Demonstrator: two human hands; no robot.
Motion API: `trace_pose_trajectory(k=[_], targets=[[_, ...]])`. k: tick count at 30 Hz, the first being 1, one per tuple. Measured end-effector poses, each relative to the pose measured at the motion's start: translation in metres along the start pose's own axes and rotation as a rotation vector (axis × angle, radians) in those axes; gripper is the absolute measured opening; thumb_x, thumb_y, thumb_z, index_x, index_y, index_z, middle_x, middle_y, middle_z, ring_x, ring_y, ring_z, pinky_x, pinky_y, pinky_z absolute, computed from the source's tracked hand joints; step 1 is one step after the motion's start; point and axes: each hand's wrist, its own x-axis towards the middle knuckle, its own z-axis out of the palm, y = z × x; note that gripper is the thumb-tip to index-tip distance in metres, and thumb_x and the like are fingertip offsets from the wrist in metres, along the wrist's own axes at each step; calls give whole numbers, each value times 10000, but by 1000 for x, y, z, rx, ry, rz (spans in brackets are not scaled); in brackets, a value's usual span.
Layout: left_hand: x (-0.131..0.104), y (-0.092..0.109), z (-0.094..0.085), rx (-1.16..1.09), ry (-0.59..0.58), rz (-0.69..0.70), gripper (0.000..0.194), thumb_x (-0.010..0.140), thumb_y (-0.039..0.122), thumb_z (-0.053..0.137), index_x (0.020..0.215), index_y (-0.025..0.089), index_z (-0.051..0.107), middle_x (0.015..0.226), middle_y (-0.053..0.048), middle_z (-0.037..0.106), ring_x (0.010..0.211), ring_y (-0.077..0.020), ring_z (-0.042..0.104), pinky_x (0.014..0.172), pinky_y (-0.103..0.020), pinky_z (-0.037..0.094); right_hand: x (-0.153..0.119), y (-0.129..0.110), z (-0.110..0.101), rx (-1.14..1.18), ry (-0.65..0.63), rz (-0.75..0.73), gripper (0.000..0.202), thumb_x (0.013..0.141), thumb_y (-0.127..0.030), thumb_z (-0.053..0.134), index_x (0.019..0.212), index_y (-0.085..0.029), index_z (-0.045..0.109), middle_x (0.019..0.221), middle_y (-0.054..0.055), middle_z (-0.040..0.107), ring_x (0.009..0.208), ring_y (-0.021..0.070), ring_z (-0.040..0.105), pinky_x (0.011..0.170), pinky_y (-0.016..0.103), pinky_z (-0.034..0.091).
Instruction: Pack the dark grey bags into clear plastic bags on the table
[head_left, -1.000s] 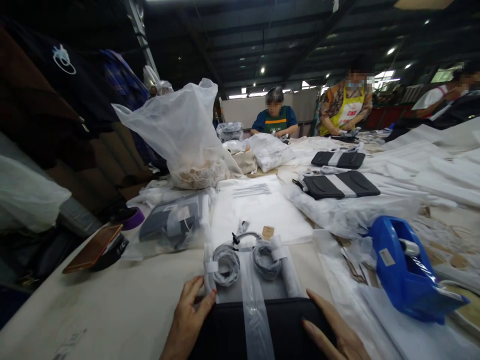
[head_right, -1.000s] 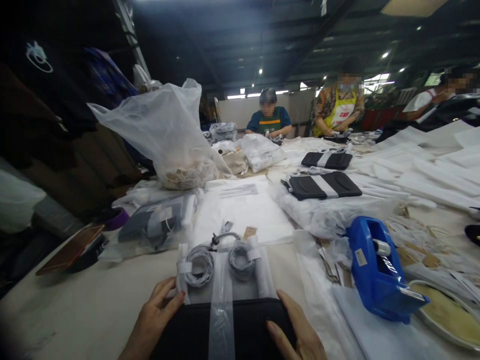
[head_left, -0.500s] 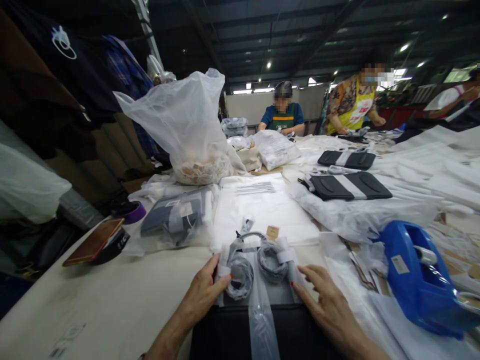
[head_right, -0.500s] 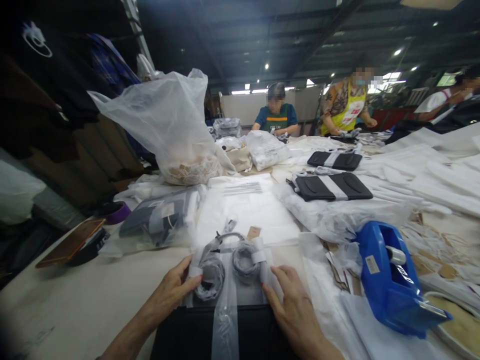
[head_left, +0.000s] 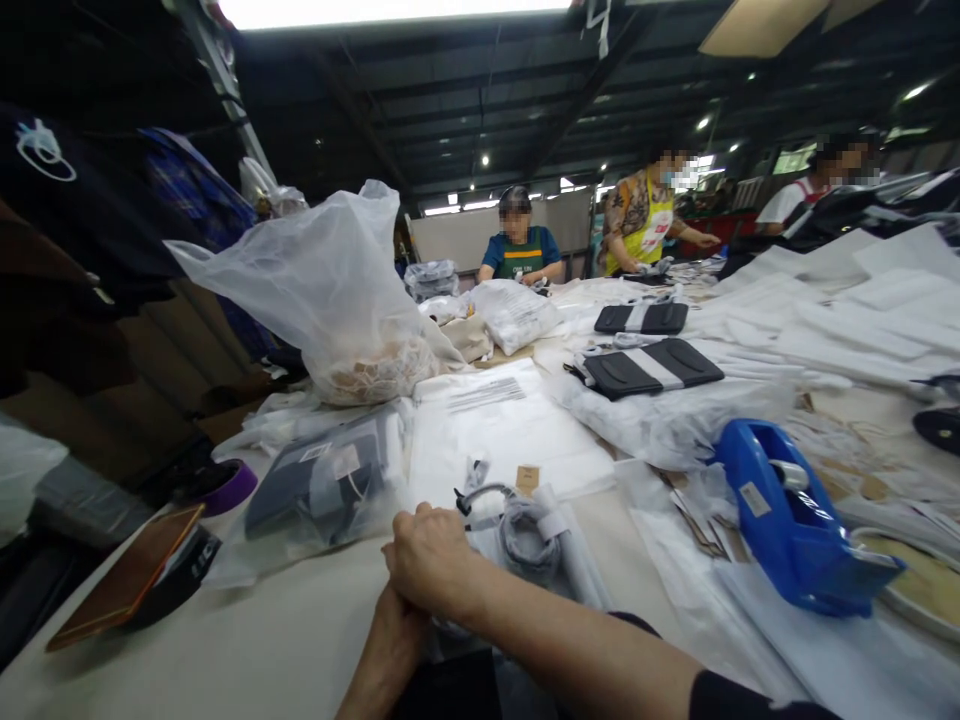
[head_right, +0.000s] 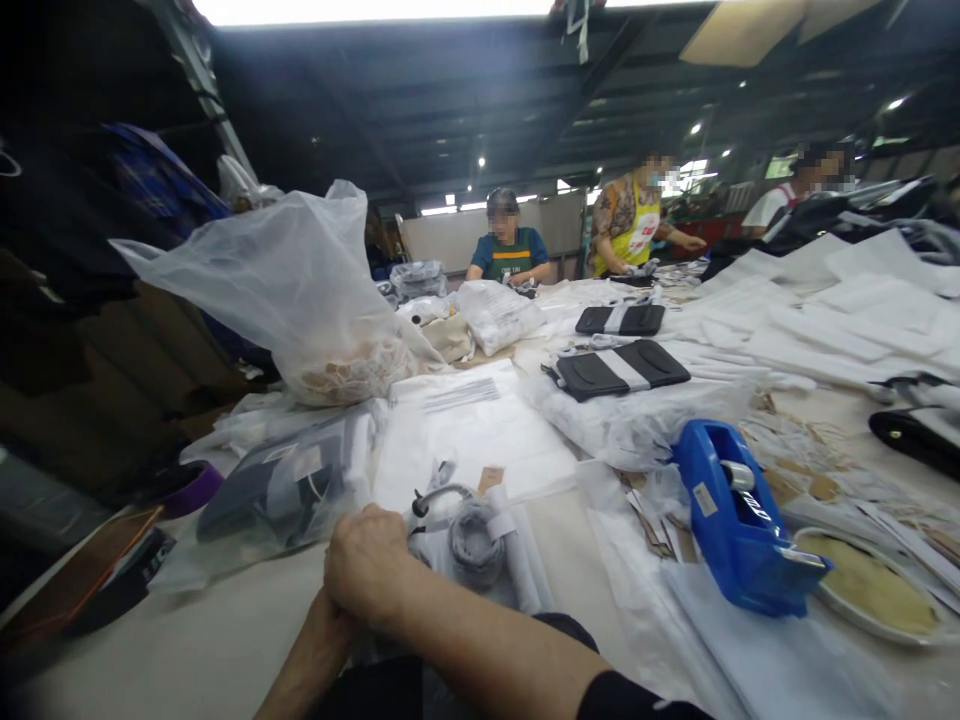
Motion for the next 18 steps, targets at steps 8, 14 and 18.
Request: trace_pose_trajectory(k=[8,14,18], targets=[[2,16,3,121,-100,8,522,663,563,470,942,130,558,1058,-178,638,1030,-343,567,899,-436,440,9,17,-1,-78,-67,64,197,831,-147,505,954,-107,654,926,120,689,860,235,658,686,350,520],[-4,26,2,303,-188,-19,569,700,612,349,982,137,487,1063,-187,614,1069,-333,541,915,-425,414,13,20,-3,-94,-99,92,177,888,-259,530,979,-130,611,963,42,653,860,152,631,744,342,527],[-10,26,-1,403,-216,-83,524,730,618,300,897,154,477,855,-145,643,874,-313,605,795,-416,448,15,25,-3,-89,-104,115,197,891,-273,527,1007,-131,599,981,45,641,868,155,624,751,349,526]])
